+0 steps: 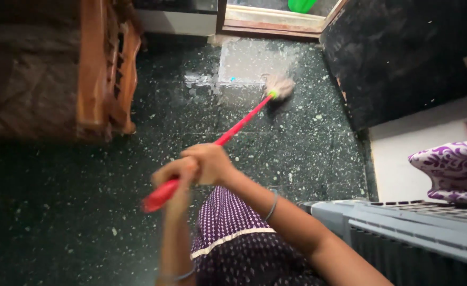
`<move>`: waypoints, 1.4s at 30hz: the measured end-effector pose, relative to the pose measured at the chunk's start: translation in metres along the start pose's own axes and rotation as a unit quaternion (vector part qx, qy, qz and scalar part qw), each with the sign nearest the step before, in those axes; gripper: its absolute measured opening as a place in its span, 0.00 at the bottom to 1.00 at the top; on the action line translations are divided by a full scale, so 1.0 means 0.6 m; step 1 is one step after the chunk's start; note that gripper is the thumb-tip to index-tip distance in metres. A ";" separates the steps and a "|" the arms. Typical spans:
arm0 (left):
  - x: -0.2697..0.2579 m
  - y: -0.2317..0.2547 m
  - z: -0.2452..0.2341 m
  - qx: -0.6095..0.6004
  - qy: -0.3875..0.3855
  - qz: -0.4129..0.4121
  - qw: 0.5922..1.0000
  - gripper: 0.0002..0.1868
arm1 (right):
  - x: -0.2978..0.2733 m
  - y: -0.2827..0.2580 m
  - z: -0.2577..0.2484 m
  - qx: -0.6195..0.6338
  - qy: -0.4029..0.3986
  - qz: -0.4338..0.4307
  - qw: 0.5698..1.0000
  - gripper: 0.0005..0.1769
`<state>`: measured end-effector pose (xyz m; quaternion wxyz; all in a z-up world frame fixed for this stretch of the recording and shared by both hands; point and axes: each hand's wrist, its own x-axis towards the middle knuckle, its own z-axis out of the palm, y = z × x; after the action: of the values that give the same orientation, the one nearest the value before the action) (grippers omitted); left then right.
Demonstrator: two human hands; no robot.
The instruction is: The person is mopping the floor with a red mop.
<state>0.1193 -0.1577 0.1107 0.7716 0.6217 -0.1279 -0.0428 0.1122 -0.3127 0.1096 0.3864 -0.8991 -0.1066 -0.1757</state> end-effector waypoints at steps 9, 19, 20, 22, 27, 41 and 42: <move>0.024 0.055 0.086 -0.077 0.094 0.150 0.981 0.11 | 0.063 -0.060 -0.093 0.216 0.045 -0.062 0.973 0.12; 0.035 -0.078 0.285 -0.104 0.059 0.127 0.985 0.12 | -0.031 0.199 -0.148 0.067 0.043 -0.100 0.992 0.09; 0.035 -0.104 0.301 -0.079 0.017 0.081 0.993 0.10 | -0.057 0.245 -0.143 -0.001 0.005 -0.043 0.999 0.11; 0.023 -0.187 0.327 -0.054 -0.031 0.037 0.997 0.09 | -0.117 0.326 -0.140 -0.072 -0.028 0.014 0.997 0.14; -0.041 -0.348 0.395 -0.092 -0.142 0.038 0.985 0.11 | -0.251 0.422 -0.169 -0.169 -0.111 0.140 0.969 0.13; -0.192 -0.251 0.192 -0.105 -0.388 0.028 0.915 0.20 | -0.435 0.199 -0.021 -0.187 0.038 0.278 0.941 0.15; -0.189 -0.226 0.160 -0.082 -0.410 0.039 0.908 0.21 | -0.422 0.181 0.001 -0.205 0.040 0.244 0.947 0.15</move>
<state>-0.0011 -0.2533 -0.0186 0.7008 0.4781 -0.4532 -0.2738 -0.0841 -0.4003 -0.0633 0.2285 -0.9497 0.1702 -0.1299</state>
